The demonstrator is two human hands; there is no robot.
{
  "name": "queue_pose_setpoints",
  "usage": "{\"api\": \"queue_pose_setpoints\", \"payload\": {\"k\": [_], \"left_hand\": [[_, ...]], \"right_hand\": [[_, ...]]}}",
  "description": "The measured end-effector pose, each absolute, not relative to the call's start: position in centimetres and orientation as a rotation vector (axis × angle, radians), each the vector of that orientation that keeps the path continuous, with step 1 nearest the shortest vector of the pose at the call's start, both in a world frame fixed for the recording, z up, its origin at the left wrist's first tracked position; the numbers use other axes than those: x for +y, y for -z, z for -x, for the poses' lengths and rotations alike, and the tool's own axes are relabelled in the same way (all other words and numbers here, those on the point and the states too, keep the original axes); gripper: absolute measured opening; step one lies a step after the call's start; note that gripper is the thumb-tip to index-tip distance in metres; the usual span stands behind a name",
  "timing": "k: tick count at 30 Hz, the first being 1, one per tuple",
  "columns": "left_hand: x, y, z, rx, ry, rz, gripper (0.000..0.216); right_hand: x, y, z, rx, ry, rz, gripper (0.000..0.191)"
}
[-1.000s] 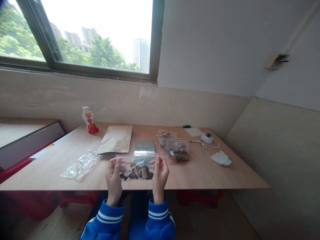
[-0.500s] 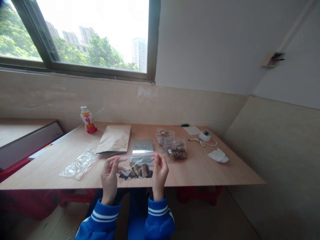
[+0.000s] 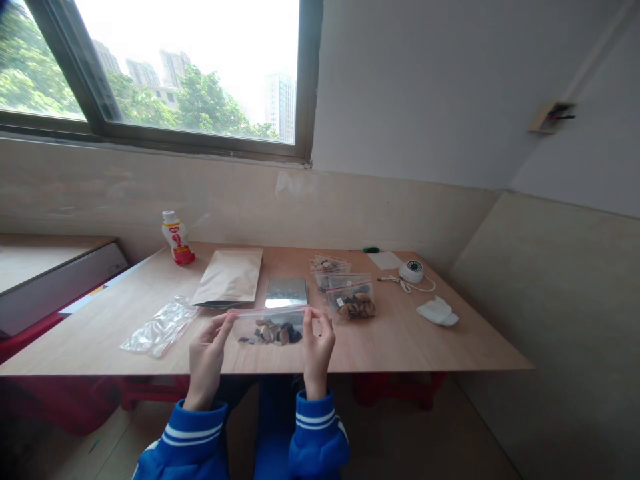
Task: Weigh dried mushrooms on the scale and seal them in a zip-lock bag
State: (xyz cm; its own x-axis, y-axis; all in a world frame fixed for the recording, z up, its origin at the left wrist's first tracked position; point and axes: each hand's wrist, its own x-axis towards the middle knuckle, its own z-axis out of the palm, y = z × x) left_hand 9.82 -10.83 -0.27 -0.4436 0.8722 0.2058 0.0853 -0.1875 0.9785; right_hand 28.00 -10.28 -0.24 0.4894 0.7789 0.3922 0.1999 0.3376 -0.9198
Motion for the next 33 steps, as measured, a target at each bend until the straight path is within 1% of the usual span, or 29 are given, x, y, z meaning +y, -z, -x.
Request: {"api": "queue_pose_setpoints", "payload": {"k": [5,8,13,17,20,25,33], "left_hand": [[-11.2,0.1,-9.5,1.503,-1.715,-1.149,0.034],[-11.2,0.1,-10.1,1.368,-1.742,-1.065,0.034],[-10.9,0.1,-11.6,1.172,-1.759,-0.775,0.036],[-11.1,-0.1,-11.9,1.036,-1.846,-0.699,0.034],[-11.4,-0.3,-11.9,0.957,-1.798,-0.71,0.032],[-11.6,-0.1,-11.7,1.017,-1.709,-0.757,0.034],[-11.4,0.8,-10.8,1.181,-1.759,-0.852,0.03]], "right_hand": [[-10.5,0.0,-27.3,-1.058,-0.49,1.148,0.029],[-10.5,-0.1,-26.8,-1.011,-0.541,1.099,0.03],[-10.6,-0.1,-26.2,-1.013,-0.744,1.013,0.031],[-10.6,0.0,-26.1,-1.023,-0.844,0.971,0.034],[-10.5,0.2,-26.1,-1.052,-0.865,0.973,0.032],[-10.4,0.4,-26.2,-1.053,-0.876,0.963,0.029],[-10.3,0.9,-26.2,-0.995,-0.889,0.941,0.029]]}}
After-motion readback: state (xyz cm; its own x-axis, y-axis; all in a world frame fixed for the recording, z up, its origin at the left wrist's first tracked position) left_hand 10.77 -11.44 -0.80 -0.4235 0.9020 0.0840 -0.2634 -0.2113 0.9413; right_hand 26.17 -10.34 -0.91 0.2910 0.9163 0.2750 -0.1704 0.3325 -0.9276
